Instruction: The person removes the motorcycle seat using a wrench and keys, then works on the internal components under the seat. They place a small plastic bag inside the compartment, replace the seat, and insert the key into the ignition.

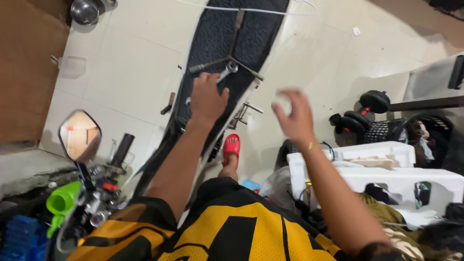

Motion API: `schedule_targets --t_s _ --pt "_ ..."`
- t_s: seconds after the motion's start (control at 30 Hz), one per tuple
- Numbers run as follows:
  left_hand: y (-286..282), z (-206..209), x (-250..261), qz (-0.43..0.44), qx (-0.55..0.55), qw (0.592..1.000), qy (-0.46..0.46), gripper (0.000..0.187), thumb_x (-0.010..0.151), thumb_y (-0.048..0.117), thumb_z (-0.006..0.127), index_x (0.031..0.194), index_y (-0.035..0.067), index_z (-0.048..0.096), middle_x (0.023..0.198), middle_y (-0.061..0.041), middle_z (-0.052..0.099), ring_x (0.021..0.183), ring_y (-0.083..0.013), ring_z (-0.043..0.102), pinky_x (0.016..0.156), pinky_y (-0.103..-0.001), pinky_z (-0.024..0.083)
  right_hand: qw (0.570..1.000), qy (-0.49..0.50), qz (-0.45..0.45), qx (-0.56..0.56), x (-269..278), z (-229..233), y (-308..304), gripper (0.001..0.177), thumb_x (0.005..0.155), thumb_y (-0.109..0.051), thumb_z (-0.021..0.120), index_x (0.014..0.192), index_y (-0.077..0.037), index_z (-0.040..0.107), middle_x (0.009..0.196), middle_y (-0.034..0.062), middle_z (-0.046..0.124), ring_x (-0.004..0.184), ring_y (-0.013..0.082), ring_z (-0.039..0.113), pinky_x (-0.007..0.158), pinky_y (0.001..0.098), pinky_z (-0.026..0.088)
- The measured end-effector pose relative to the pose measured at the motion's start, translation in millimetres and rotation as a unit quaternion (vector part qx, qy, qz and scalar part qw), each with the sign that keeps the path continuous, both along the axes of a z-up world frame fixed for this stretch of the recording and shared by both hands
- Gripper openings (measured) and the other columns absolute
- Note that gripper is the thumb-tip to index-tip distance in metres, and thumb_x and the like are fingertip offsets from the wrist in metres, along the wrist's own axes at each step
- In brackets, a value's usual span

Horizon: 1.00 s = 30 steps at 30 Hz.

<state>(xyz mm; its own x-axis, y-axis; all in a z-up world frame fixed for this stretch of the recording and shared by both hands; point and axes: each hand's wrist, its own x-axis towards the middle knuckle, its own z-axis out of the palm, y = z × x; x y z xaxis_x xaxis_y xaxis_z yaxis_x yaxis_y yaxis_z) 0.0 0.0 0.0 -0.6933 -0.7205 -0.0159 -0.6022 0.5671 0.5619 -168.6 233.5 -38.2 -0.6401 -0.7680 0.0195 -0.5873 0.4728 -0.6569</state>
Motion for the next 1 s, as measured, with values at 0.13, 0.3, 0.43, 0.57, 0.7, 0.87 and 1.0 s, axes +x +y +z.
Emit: schedule_targets --t_s 0.13,0.3,0.43,0.57,0.7,0.87,1.0 --pt "-11.5 5.6 -16.6 -0.025 0.001 0.999 0.031 0.049 0.082 0.021 0.081 0.126 0.005 0.064 0.127 -0.013 0.058 0.122 -0.0357 0.053 0.104 -0.043 0.045 0.993 0.12 -0.016 -0.002 -65.9 36.5 -93.2 0.074 0.088 -0.026 0.083 0.15 -0.008 0.046 0.156 0.02 0.043 0.147 0.0415 0.037 0.122 0.0523 0.034" --pt "-11.1 7.4 -27.3 -0.061 0.002 0.997 0.039 0.056 0.08 0.02 0.082 0.13 0.003 0.061 0.135 -0.017 0.055 0.126 -0.0379 0.049 0.108 -0.045 0.043 0.944 0.319 0.003 0.084 -141.7 44.7 -172.0 0.092 0.068 -0.021 0.086 0.146 0.002 0.044 0.142 0.0277 0.046 0.136 0.0506 0.035 0.11 0.0647 0.022" --pt "-16.9 1.3 -38.7 -0.085 0.014 0.996 0.016 0.067 0.08 0.023 0.081 0.138 0.003 0.055 0.147 -0.02 0.048 0.135 -0.0405 0.043 0.111 -0.047 0.04 0.942 0.28 -0.024 0.185 -157.9 16.3 -164.3 0.066 0.085 -0.009 0.077 0.146 -0.003 0.053 0.123 0.0172 0.058 0.117 0.0406 0.055 0.115 0.0631 0.031" --pt "-27.5 -5.7 -56.7 -0.113 0.014 0.993 -0.039 0.074 0.081 0.027 0.079 0.144 0.003 0.049 0.155 -0.022 0.04 0.141 -0.0416 0.037 0.11 -0.051 0.038 0.987 0.085 -0.095 0.095 -162.8 -15.5 -124.9 0.031 0.087 -0.016 0.078 0.113 -0.008 0.062 0.115 0.0172 0.055 0.096 0.0394 0.06 0.085 0.0493 0.05" --pt "-14.8 -15.2 -66.3 -0.159 -0.025 0.987 0.015 0.077 0.082 0.03 0.078 0.146 0.0 0.048 0.154 -0.026 0.04 0.139 -0.0426 0.039 0.116 -0.05 0.037 0.974 0.099 -0.201 -0.02 -127.7 -51.6 -65.3 0.022 0.083 -0.009 0.077 0.096 -0.008 0.059 0.098 0.0168 0.06 0.091 0.037 0.061 0.077 0.0477 0.05" --pt "68.5 -12.1 -96.0 -0.254 0.115 0.96 0.027 0.074 0.087 0.03 0.077 0.148 0.0 0.047 0.151 -0.025 0.049 0.136 -0.0409 0.05 0.111 -0.045 0.042 0.92 -0.041 -0.374 -0.114 -11.7 -61.3 54.0 0.025 0.083 -0.014 0.078 0.088 -0.006 0.055 0.071 0.0113 0.056 0.06 0.026 0.058 0.057 0.0405 0.049" --pt "174.4 -4.8 -100.5 -0.331 0.249 0.904 -0.106 0.081 0.082 0.034 0.076 0.152 0.008 0.045 0.137 -0.017 0.064 0.112 -0.0323 0.069 0.098 -0.04 0.053 0.791 -0.287 -0.491 -0.227 97.5 -25.1 150.1 0.025 0.09 -0.014 0.073 0.087 -0.006 0.05 0.069 0.0018 0.054 0.052 0.0105 0.056 0.045 0.0298 0.049"
